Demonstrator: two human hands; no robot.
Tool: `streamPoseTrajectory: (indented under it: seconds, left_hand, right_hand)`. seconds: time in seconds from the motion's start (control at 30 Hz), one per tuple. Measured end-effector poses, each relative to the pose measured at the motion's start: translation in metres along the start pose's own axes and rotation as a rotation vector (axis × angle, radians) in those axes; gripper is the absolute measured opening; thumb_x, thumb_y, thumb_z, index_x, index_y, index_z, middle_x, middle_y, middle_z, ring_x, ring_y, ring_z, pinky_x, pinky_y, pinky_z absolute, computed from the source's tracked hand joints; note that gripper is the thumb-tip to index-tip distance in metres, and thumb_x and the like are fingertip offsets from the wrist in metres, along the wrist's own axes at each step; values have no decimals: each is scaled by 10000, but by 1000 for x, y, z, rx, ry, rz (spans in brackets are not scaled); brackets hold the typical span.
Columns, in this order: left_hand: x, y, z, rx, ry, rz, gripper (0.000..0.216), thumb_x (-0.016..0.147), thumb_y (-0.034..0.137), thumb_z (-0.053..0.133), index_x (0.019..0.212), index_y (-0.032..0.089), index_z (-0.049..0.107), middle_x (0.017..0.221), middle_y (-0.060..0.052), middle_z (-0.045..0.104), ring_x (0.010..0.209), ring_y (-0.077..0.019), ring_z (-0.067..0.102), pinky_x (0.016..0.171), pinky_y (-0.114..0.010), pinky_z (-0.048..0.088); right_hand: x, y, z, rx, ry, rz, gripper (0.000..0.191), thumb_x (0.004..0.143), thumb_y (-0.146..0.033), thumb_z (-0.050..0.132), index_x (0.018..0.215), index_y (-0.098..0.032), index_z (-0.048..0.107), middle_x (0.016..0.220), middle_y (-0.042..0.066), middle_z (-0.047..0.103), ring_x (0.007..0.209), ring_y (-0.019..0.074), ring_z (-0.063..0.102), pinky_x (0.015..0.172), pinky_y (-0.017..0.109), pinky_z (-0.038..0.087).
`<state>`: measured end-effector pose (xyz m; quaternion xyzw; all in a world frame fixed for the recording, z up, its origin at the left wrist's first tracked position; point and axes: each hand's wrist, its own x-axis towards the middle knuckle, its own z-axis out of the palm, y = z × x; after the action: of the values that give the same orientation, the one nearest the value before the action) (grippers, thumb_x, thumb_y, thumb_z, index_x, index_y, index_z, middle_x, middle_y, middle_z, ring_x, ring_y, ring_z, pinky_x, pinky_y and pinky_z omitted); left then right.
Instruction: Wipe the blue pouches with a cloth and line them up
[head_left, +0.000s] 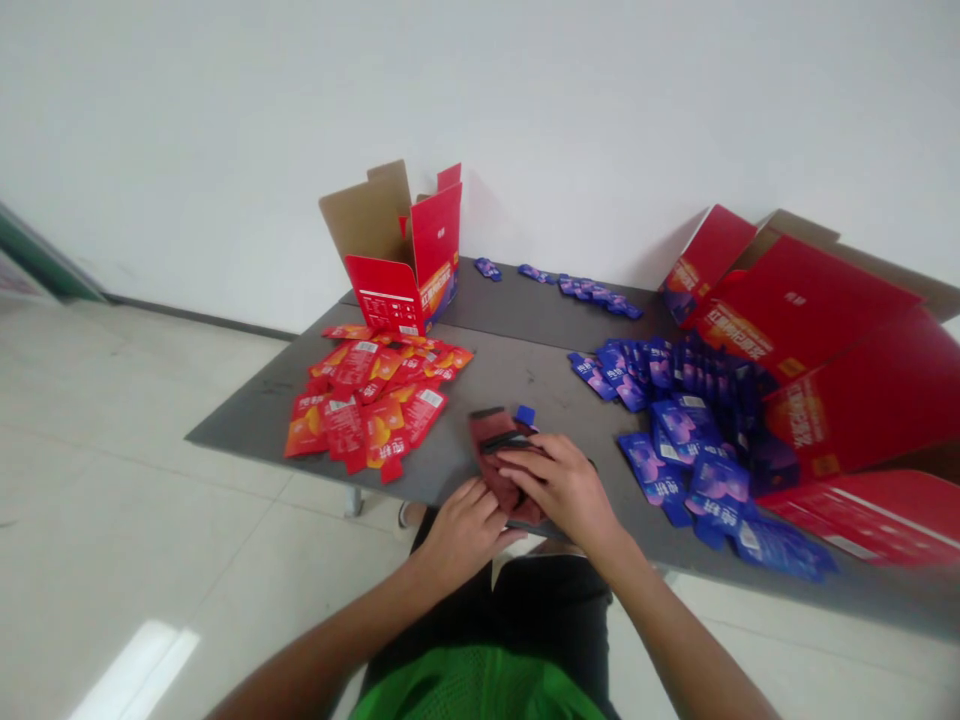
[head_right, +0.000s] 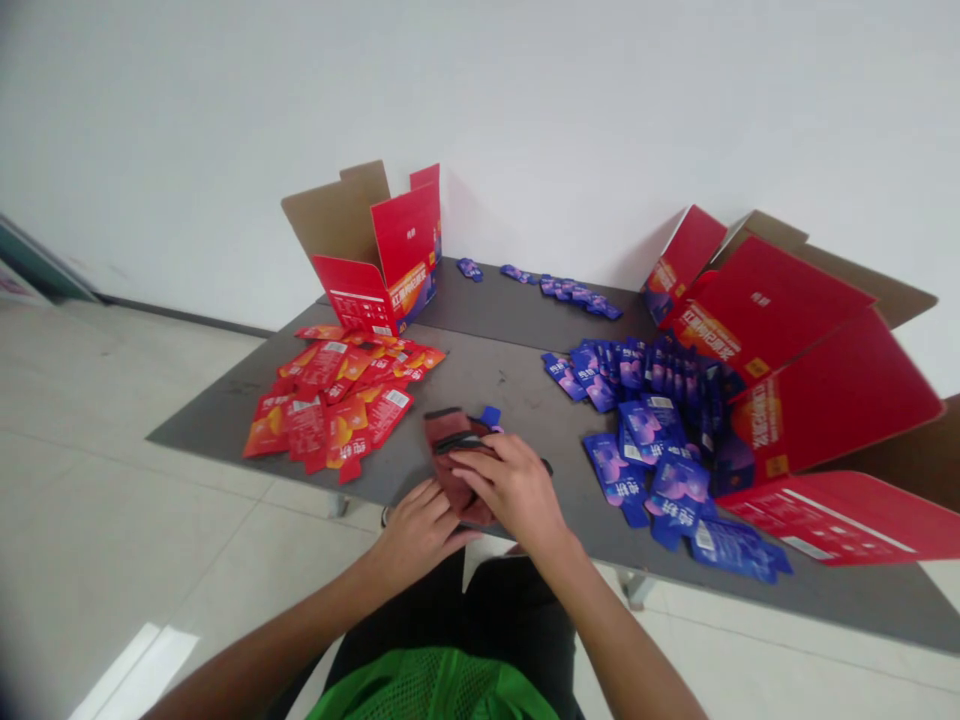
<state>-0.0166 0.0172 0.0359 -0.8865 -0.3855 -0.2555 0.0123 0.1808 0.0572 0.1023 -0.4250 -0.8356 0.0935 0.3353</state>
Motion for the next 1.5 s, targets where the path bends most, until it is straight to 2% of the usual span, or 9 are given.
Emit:
streamPoseTrajectory:
  seconds: [0.1, 0.3, 0.53, 0.77, 0.9, 1.0, 1.23, 1.37, 1.5]
  left_hand:
    - [2, -5, 0, -26, -56, 7, 420, 940, 454, 721, 1225, 150, 665, 1148, -115, 721, 1116, -290, 666, 999, -447, 532]
    - [1, -11, 3, -93, -43, 33, 550, 925, 409, 745, 1396, 176, 584, 1323, -105, 694, 1288, -267, 610, 1100, -417, 489]
    - [1, -9, 3, -91, -75, -22, 437, 911, 455, 752, 1232, 166, 678, 1171, -97, 734, 1101, -272, 679, 983, -402, 563]
    - [1, -11, 5, -113, -28, 20, 496, 985, 462, 656, 1367, 149, 615, 1312, -109, 704, 1244, -260, 634, 1096, -397, 506]
    - [1, -11, 6, -121, -40, 11, 501, 971, 483, 668, 1338, 144, 636, 1256, -114, 720, 1196, -260, 649, 1056, -391, 534]
    - [2, -11, 6, -125, -80, -10, 429, 947, 497, 692, 1199, 150, 699, 1116, -104, 739, 1077, -267, 678, 964, -394, 576]
    - [-1, -11, 11, -139, -23, -5, 513, 975, 486, 661, 1365, 155, 628, 1296, -115, 711, 1257, -253, 629, 1089, -397, 526]
    - [0, -9, 11, -132, -10, -17, 516, 960, 488, 678, 1345, 147, 641, 1277, -115, 719, 1224, -266, 647, 1060, -395, 547]
    - [2, -9, 9, -137, -58, -36, 465, 954, 508, 674, 1253, 152, 687, 1154, -108, 748, 1087, -268, 693, 966, -399, 593]
  right_hand:
    - [18, 22, 21, -76, -163, -89, 246, 1023, -338, 606, 1215, -329, 760, 1130, 45, 733, 1055, 206, 658, 926, 343, 534]
    - [66, 70, 13, -324, -167, -11, 262, 1023, -321, 607, 1233, -303, 763, 1107, 81, 734, 1017, 229, 656, 946, 383, 516]
    - [34, 29, 12, -174, -174, -117, 257, 1039, -382, 574, 1222, -356, 753, 1135, 35, 725, 1031, 202, 655, 903, 331, 523]
    - [66, 78, 12, -327, -161, 5, 243, 1019, -341, 615, 1193, -298, 780, 1085, 71, 738, 998, 222, 673, 911, 351, 530]
    - [57, 52, 3, -276, -78, -20, 286, 1036, -355, 581, 1272, -335, 741, 1149, 62, 729, 1059, 224, 666, 943, 359, 535]
    - [33, 32, 12, -168, -197, -140, 249, 1036, -371, 583, 1210, -361, 762, 1119, 28, 736, 1010, 189, 679, 879, 320, 555]
    - [70, 79, 12, -344, -154, 32, 250, 1020, -338, 610, 1200, -306, 779, 1038, 75, 727, 981, 224, 684, 893, 354, 558]
    - [61, 51, 5, -309, -52, 22, 278, 1037, -359, 576, 1245, -314, 755, 1115, 75, 712, 1024, 223, 664, 904, 348, 541]
    - [37, 39, 20, -174, -199, -74, 250, 1030, -378, 594, 1222, -364, 753, 1098, 34, 713, 1003, 193, 667, 879, 312, 551]
